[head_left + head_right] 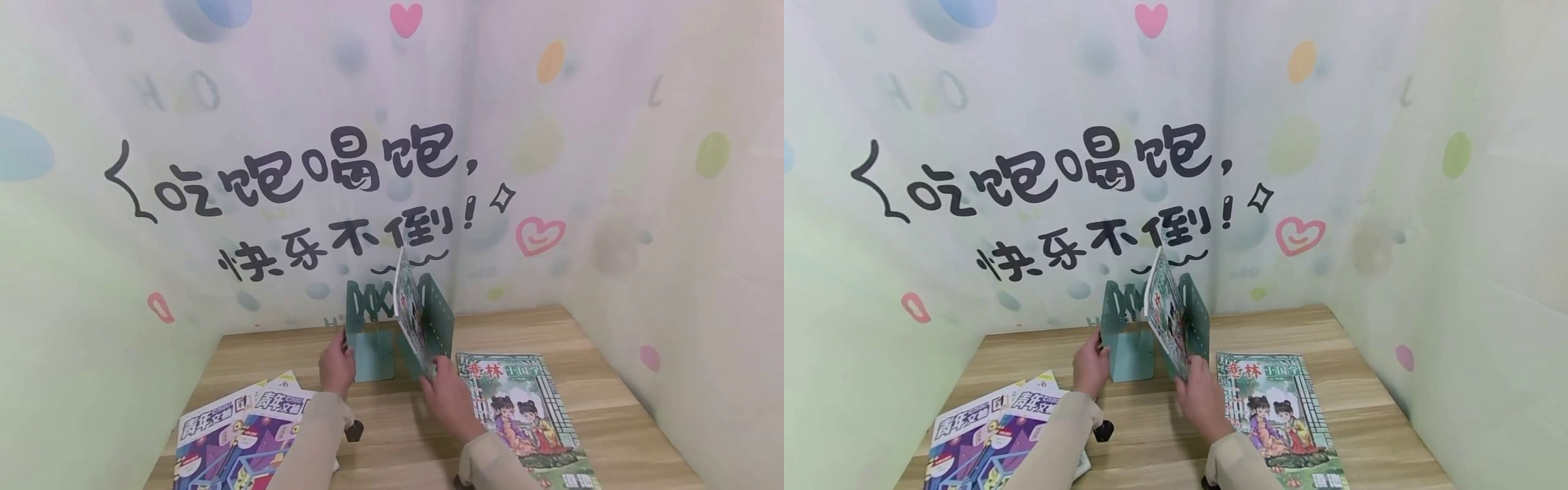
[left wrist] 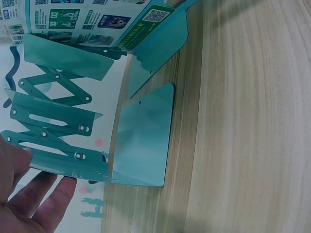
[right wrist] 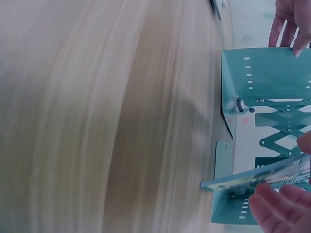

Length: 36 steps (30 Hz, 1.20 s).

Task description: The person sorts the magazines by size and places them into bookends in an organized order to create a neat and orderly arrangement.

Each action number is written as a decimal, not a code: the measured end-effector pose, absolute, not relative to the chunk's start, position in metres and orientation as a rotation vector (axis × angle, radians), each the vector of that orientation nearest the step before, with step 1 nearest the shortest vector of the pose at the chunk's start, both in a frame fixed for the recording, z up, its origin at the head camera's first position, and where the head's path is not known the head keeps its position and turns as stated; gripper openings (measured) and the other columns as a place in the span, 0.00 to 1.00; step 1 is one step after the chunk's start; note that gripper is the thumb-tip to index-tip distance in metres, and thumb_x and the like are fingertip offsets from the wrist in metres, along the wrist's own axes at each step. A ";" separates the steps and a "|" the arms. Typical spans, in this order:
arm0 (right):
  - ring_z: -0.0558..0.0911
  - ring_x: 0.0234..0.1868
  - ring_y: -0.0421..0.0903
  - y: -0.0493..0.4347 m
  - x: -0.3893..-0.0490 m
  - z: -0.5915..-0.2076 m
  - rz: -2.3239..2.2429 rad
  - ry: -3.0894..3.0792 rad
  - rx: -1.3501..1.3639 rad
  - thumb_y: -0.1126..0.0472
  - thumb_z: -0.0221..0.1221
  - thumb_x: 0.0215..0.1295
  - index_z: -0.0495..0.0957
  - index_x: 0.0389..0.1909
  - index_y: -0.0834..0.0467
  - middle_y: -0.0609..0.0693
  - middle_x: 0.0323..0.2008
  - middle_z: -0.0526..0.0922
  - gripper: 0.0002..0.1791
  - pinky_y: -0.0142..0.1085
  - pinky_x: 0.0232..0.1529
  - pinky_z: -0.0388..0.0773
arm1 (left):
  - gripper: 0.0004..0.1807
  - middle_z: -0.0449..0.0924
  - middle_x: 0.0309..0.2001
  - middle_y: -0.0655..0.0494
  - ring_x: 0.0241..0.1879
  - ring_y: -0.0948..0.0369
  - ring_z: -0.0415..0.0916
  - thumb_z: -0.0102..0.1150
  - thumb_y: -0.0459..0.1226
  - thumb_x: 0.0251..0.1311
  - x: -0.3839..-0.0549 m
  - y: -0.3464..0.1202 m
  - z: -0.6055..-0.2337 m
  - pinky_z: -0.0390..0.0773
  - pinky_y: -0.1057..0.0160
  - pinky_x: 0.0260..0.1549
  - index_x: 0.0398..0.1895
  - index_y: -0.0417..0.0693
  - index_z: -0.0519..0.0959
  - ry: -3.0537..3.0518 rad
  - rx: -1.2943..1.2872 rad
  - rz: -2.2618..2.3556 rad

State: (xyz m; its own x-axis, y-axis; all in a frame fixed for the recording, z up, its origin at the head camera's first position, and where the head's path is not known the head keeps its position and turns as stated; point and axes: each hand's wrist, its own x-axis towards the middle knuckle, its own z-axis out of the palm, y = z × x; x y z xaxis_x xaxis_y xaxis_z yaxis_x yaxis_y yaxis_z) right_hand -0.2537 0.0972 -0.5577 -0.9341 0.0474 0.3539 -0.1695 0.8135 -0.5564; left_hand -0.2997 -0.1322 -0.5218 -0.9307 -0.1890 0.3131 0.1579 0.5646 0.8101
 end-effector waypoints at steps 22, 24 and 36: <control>0.73 0.57 0.63 0.135 -0.252 -0.587 0.786 -2.651 0.278 0.49 0.69 0.56 0.71 0.57 0.64 0.65 0.54 0.76 0.33 0.58 0.58 0.69 | 0.28 0.71 0.63 0.41 0.57 0.44 0.74 0.53 0.28 0.67 -0.301 -0.132 -0.521 0.77 0.48 0.50 0.70 0.45 0.65 -2.442 0.041 -1.323; 0.72 0.57 0.63 0.137 -0.251 -0.589 0.752 -2.647 0.288 0.48 0.69 0.56 0.71 0.57 0.65 0.65 0.55 0.75 0.35 0.59 0.59 0.68 | 0.28 0.71 0.63 0.41 0.57 0.44 0.74 0.53 0.28 0.67 -0.302 -0.133 -0.521 0.77 0.48 0.50 0.70 0.44 0.65 -2.440 0.040 -1.320; 0.61 0.67 0.66 0.155 -0.252 -0.601 0.628 -2.811 0.296 0.36 0.67 0.51 0.65 0.68 0.61 0.64 0.66 0.66 0.49 0.68 0.63 0.53 | 0.28 0.72 0.63 0.41 0.57 0.45 0.74 0.53 0.28 0.67 -0.301 -0.132 -0.521 0.78 0.48 0.50 0.70 0.45 0.65 -2.434 0.053 -1.340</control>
